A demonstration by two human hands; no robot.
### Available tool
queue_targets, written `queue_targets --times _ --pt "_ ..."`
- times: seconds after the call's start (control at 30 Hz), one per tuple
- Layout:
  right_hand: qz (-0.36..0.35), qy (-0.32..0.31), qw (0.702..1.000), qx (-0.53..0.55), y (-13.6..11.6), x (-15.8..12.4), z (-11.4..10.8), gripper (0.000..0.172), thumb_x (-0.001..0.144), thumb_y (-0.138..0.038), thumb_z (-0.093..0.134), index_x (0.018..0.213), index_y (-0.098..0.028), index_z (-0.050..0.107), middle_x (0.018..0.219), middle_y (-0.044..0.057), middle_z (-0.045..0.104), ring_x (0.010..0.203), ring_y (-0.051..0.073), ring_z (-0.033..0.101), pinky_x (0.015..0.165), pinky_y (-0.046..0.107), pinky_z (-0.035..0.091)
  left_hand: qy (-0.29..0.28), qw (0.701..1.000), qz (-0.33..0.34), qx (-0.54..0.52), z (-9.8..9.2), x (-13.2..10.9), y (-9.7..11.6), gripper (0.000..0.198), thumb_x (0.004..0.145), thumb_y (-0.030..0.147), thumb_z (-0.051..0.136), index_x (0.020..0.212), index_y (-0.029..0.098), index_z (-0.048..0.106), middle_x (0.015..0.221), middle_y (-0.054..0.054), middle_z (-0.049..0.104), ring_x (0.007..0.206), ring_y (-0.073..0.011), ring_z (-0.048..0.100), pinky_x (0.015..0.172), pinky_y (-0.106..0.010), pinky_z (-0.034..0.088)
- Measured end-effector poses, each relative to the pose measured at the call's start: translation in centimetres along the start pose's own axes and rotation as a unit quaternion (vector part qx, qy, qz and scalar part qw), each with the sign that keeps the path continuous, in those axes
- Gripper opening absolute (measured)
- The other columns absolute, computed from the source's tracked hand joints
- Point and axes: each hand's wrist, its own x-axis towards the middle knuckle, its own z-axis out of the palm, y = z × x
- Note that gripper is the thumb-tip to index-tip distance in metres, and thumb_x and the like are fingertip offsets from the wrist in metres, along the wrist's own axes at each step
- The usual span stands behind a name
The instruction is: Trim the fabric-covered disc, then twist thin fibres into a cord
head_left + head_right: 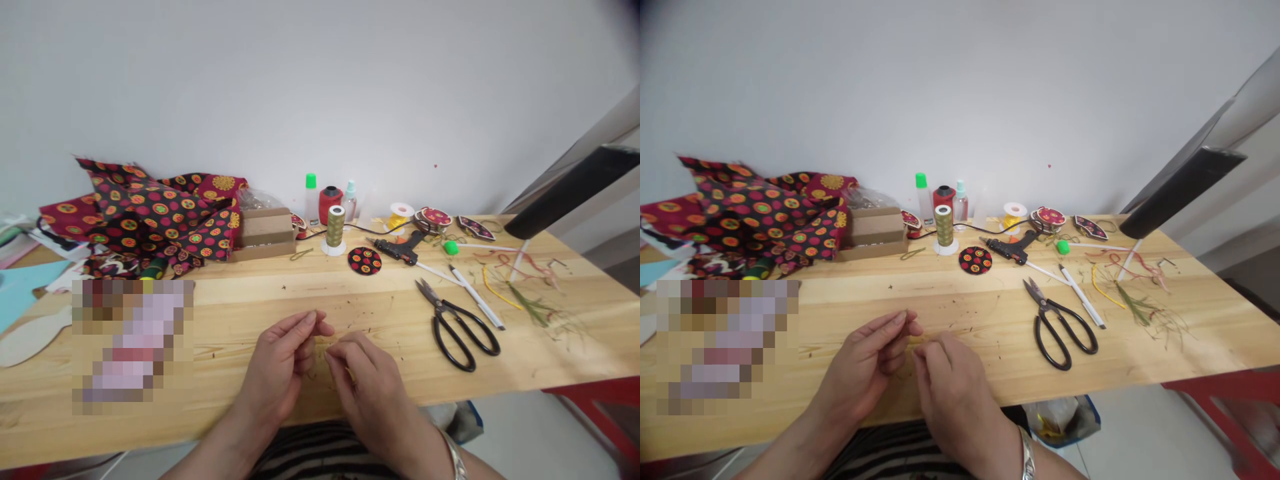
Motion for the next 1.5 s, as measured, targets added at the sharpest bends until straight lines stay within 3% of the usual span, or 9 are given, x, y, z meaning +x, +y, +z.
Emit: queue_targets --times 0.27,0.47,0.67,0.93,1.17,1.33,1.5 --pt "0.009 -0.015 1.000 0.005 0.2 -0.3 0.2 0.014 0.087 -0.013 0.044 0.083 -0.016 0.057 0.074 0.006 0.058 0.067 0.016 0.054 0.060 0.028 0.046 0.002 1.000 0.010 0.011 0.2 0.0 0.1 0.022 0.064 0.029 0.074 0.076 0.011 0.071 0.063 -0.004 0.063 0.042 -0.0011 0.027 0.037 -0.016 0.017" --pt "0.017 -0.022 0.999 0.039 0.2 0.0 -0.3 0.012 0.087 -0.014 0.045 0.087 -0.017 0.057 0.080 0.006 0.059 0.073 0.016 0.056 0.066 0.028 0.047 0.005 0.999 0.021 0.027 0.0 0.2 -0.3 0.023 0.064 0.030 0.074 0.076 0.011 0.072 0.056 0.003 0.050 0.041 -0.0010 0.026 0.038 -0.016 0.016" --pt "0.077 0.066 0.984 0.147 1.1 2.5 -2.0 0.013 0.083 -0.014 0.053 0.090 -0.018 0.063 0.084 0.005 0.062 0.078 0.015 0.058 0.070 0.027 0.049 -0.022 0.992 0.052 0.114 0.2 -0.2 -0.5 0.018 0.068 0.031 0.070 0.064 0.013 0.069 0.053 0.003 0.051 0.040 -0.0028 0.030 0.038 -0.018 0.020" --pt "0.176 -0.019 0.922 0.344 1.9 4.1 -2.2 0.007 0.071 -0.017 0.066 0.076 -0.019 0.070 0.073 0.002 0.063 0.069 0.013 0.059 0.063 0.026 0.049 -0.080 0.979 0.042 0.183 0.1 -0.4 -0.8 0.025 0.074 0.034 0.064 0.058 0.014 0.065 0.050 0.004 0.044 0.042 -0.0055 0.029 0.042 -0.021 0.018" --pt "0.171 -0.016 0.920 0.352 2.2 4.2 -2.0 0.006 0.069 -0.015 0.066 0.064 -0.017 0.066 0.067 0.000 0.059 0.065 0.012 0.055 0.063 0.025 0.045 -0.089 0.976 0.026 0.196 0.0 -0.6 -0.9 0.030 0.074 0.036 0.063 0.052 0.015 0.060 0.045 0.005 0.039 0.041 -0.0055 0.026 0.042 -0.022 0.016" --pt "0.191 -0.027 0.934 0.301 2.3 4.2 -2.0 0.012 0.073 -0.017 0.060 0.061 -0.016 0.059 0.064 -0.001 0.055 0.061 0.011 0.051 0.059 0.024 0.042 -0.107 0.981 0.008 0.161 0.1 -0.7 -0.9 0.026 0.075 0.035 0.063 0.060 0.013 0.065 0.053 0.002 0.048 0.044 -0.0048 0.030 0.043 -0.021 0.019" --pt "0.208 -0.012 0.930 0.301 2.4 4.4 -2.2 0.013 0.075 -0.020 0.057 0.063 -0.016 0.057 0.061 -0.002 0.053 0.060 0.011 0.048 0.058 0.023 0.039 -0.120 0.990 -0.065 0.048 0.4 -0.5 -0.6 0.026 0.076 0.034 0.063 0.087 0.012 0.071 0.061 -0.002 0.054 0.045 -0.0033 0.024 0.041 -0.018 0.016"
